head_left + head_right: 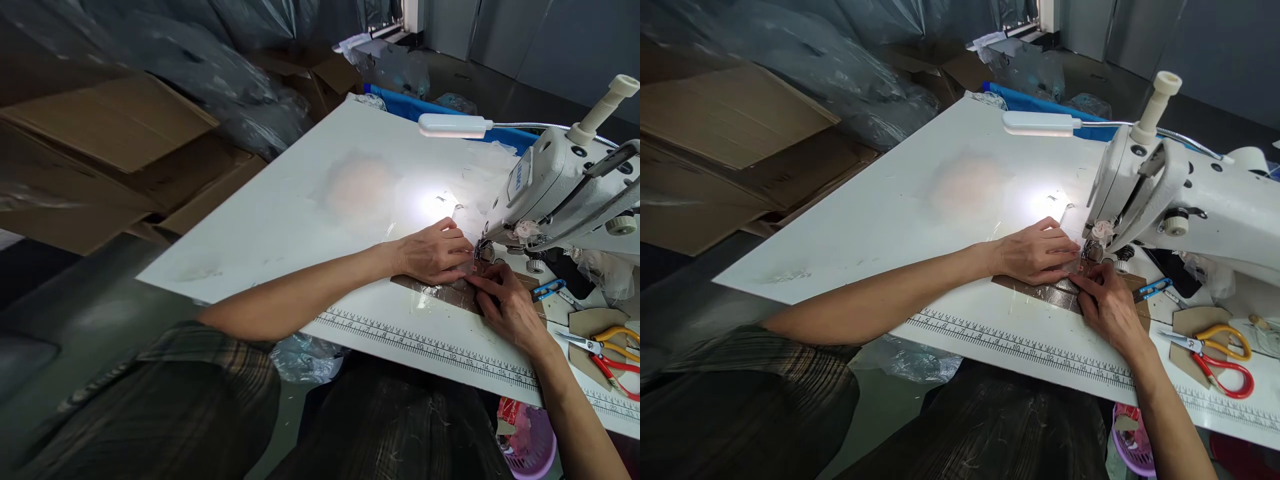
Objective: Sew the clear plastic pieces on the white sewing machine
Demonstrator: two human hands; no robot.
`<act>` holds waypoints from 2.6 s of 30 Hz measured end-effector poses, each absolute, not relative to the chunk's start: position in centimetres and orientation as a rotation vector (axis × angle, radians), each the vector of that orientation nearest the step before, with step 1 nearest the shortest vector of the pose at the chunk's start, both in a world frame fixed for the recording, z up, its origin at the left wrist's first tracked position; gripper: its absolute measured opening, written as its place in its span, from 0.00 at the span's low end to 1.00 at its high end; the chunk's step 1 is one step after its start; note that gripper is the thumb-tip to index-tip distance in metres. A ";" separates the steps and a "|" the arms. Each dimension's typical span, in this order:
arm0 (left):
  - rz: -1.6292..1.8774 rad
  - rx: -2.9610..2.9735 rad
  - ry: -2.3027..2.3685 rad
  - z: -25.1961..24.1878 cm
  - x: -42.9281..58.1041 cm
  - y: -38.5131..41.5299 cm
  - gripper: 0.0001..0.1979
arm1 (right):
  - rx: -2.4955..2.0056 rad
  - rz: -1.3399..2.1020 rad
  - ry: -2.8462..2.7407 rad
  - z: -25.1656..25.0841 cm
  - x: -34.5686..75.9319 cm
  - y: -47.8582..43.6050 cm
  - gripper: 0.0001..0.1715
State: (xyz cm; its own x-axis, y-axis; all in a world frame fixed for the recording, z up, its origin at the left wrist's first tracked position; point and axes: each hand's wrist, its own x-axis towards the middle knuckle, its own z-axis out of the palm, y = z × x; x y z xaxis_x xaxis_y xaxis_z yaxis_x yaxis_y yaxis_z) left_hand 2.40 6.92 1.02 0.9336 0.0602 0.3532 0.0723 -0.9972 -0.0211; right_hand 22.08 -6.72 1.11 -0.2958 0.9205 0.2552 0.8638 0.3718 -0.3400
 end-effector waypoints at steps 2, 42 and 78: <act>-0.515 -3.065 -0.119 0.8 2.5 7.0 0.16 | -1.535 0.166 -2.233 1.0 22.1 -6.7 0.21; -0.597 -2.964 -0.302 0.1 2.7 6.0 0.17 | -1.545 0.207 -2.237 0.9 22.3 -6.8 0.21; -0.504 -3.027 -0.301 0.5 3.0 6.9 0.19 | -1.601 0.242 -2.073 0.3 21.7 -6.8 0.20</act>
State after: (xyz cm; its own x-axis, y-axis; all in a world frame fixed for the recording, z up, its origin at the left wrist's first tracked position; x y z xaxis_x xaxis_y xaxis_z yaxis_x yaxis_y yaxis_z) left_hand 3.03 6.92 0.51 0.9275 0.1819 0.3266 0.2010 -0.9793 -0.0255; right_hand 21.74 -6.81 0.32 -0.1788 0.9430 0.2807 0.8528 0.2908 -0.4338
